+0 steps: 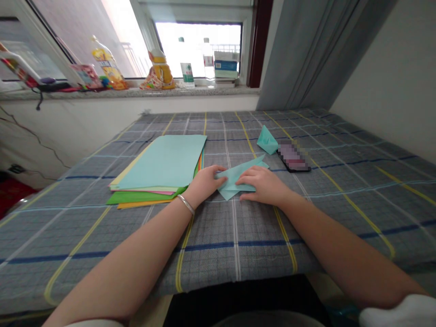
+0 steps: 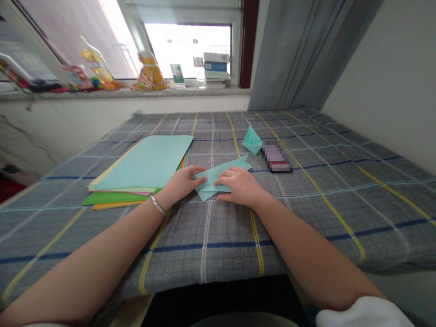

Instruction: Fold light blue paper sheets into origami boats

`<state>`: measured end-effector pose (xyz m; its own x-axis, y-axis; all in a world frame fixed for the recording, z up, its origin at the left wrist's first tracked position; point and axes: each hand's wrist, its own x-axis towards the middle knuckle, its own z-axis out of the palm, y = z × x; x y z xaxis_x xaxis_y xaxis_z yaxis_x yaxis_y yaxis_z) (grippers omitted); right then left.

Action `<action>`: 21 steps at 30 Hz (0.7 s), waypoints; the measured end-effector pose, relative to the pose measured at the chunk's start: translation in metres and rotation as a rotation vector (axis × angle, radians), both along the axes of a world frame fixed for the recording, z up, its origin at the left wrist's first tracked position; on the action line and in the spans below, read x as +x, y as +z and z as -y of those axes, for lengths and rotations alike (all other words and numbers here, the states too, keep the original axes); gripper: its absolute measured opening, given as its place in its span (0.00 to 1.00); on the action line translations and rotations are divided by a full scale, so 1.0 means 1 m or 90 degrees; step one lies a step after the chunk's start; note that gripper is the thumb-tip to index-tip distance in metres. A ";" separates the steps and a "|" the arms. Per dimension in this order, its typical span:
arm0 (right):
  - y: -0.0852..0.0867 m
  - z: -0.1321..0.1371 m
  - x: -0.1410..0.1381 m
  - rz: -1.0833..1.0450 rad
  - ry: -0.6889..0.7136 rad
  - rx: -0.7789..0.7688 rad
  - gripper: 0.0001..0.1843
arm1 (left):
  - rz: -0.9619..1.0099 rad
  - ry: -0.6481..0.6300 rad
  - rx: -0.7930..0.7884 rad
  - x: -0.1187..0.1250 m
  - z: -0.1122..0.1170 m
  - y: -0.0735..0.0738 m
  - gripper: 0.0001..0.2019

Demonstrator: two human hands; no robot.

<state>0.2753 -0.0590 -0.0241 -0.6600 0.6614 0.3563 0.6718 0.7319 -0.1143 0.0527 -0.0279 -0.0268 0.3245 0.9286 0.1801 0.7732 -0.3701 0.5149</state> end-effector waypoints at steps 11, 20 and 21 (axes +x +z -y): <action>0.002 0.016 -0.018 0.110 0.046 0.055 0.08 | 0.068 -0.223 -0.163 -0.011 0.002 0.007 0.26; -0.008 0.013 -0.037 0.045 -0.084 -0.005 0.13 | -0.009 -0.250 -0.085 -0.012 0.001 0.007 0.22; -0.009 0.012 -0.038 0.032 -0.101 -0.025 0.12 | -0.021 -0.249 -0.078 -0.012 0.002 0.009 0.21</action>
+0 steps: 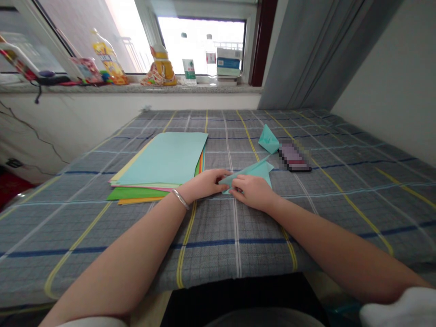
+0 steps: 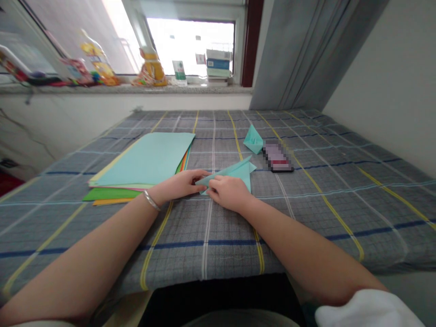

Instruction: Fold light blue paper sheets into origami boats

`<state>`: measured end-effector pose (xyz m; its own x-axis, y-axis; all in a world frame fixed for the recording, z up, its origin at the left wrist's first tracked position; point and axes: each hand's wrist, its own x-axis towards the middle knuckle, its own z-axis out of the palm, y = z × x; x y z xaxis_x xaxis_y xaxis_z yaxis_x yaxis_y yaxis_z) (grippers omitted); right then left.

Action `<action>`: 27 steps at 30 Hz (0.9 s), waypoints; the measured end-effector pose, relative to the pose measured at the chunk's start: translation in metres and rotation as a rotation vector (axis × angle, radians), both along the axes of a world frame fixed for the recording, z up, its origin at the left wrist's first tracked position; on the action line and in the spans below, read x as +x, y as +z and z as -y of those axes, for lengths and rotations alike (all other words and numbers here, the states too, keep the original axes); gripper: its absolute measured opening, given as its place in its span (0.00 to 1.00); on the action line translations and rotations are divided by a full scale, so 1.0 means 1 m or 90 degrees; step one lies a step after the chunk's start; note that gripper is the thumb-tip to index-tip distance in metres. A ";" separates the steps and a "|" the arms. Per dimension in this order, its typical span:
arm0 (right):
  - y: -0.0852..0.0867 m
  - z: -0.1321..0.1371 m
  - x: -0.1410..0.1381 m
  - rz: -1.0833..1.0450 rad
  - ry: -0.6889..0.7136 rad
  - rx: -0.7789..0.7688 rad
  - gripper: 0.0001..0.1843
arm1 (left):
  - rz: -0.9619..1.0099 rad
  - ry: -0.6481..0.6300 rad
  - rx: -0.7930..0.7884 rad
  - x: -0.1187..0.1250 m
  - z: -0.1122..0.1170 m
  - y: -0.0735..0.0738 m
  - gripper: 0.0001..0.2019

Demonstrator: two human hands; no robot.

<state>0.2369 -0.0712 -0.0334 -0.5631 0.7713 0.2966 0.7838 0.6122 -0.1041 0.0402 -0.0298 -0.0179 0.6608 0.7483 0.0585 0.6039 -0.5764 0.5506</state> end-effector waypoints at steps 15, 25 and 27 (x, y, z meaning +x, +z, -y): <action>-0.010 -0.010 0.000 -0.072 -0.060 -0.107 0.09 | -0.118 0.037 0.085 0.006 0.004 -0.004 0.13; -0.004 -0.007 0.011 -0.059 0.051 -0.048 0.04 | -0.127 0.023 0.096 0.006 0.009 -0.005 0.12; -0.005 -0.008 0.015 -0.036 0.113 -0.011 0.08 | -0.133 0.018 0.100 0.005 0.010 -0.005 0.12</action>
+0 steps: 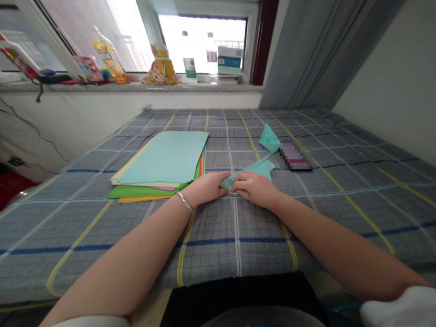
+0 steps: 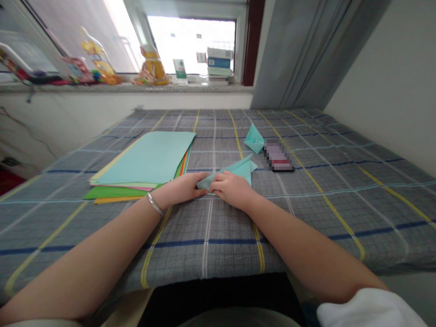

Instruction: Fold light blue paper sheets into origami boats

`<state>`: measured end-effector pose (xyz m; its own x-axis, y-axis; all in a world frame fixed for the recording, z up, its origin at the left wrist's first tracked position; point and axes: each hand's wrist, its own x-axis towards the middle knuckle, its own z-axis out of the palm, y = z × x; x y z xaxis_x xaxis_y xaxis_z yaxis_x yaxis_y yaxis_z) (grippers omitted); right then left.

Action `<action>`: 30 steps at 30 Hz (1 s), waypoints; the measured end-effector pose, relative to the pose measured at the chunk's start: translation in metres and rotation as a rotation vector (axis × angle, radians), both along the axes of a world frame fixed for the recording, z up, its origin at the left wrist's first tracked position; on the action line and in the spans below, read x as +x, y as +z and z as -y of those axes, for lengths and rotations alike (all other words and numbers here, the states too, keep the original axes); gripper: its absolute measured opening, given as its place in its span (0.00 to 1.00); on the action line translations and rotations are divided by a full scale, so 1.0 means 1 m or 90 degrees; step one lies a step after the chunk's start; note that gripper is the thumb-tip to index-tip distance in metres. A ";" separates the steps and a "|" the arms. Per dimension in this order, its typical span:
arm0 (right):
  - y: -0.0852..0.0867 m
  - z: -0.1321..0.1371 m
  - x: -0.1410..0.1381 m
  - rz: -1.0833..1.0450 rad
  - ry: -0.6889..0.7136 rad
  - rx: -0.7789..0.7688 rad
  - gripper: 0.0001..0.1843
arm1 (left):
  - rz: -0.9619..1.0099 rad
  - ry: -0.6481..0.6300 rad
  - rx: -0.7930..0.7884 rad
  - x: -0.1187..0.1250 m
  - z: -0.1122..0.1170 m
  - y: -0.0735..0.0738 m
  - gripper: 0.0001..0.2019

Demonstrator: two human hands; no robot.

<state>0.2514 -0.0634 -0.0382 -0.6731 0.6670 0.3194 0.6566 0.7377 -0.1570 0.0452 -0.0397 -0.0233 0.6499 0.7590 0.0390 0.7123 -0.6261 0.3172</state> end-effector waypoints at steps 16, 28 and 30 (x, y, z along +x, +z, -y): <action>-0.002 -0.001 0.010 0.031 0.071 0.054 0.11 | -0.009 -0.147 0.153 -0.008 0.010 0.005 0.09; 0.004 0.001 0.010 0.065 0.064 0.050 0.12 | -0.138 -0.190 0.206 -0.007 0.015 0.019 0.11; 0.006 0.001 0.010 0.067 0.062 0.043 0.11 | -0.148 -0.197 0.205 -0.008 0.016 0.021 0.10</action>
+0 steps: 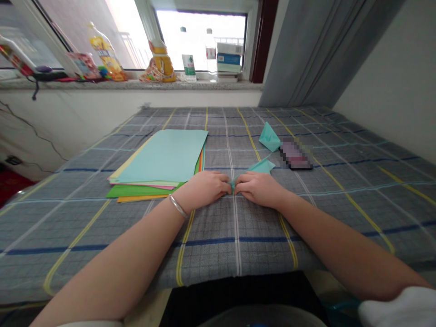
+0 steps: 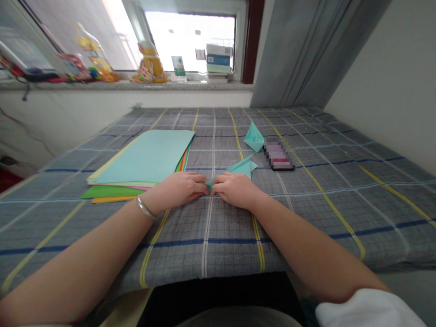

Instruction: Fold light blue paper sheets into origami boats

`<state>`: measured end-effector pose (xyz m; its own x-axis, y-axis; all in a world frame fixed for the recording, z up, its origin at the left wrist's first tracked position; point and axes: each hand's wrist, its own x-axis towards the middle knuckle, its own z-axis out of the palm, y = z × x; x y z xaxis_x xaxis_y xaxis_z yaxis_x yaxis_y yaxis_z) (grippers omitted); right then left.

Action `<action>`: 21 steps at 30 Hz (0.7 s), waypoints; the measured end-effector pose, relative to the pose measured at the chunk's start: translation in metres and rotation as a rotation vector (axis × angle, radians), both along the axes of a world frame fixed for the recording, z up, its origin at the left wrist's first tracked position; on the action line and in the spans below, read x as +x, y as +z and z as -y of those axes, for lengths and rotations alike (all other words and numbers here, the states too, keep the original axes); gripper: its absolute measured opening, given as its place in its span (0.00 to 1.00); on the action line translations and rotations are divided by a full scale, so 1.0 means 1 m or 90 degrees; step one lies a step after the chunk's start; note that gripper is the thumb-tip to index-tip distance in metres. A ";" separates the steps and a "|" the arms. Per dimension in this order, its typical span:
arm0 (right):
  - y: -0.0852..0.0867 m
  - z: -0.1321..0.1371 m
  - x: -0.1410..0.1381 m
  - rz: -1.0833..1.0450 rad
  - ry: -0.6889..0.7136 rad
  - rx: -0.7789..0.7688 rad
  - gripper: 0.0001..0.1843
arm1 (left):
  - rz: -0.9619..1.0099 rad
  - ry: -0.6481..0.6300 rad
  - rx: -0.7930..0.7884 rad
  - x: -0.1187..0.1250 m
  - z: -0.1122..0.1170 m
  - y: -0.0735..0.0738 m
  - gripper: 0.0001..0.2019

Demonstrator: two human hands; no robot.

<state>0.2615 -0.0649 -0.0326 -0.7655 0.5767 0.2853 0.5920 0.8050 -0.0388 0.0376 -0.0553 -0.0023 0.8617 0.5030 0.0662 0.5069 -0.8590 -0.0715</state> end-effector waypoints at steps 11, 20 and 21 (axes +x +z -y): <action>0.006 0.001 0.010 -0.033 0.017 -0.042 0.10 | -0.006 -0.023 -0.003 -0.002 -0.001 0.004 0.09; 0.012 0.004 0.016 0.005 -0.006 -0.044 0.10 | -0.023 -0.023 0.021 -0.003 -0.001 0.003 0.08; 0.012 0.005 0.017 0.009 -0.007 -0.043 0.10 | -0.020 -0.024 0.021 -0.004 -0.002 0.002 0.08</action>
<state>0.2782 -0.0696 -0.0202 -0.7624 0.6032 0.2345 0.6022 0.7939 -0.0842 0.0338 -0.0537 0.0001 0.8818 0.4686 0.0544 0.4717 -0.8742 -0.1156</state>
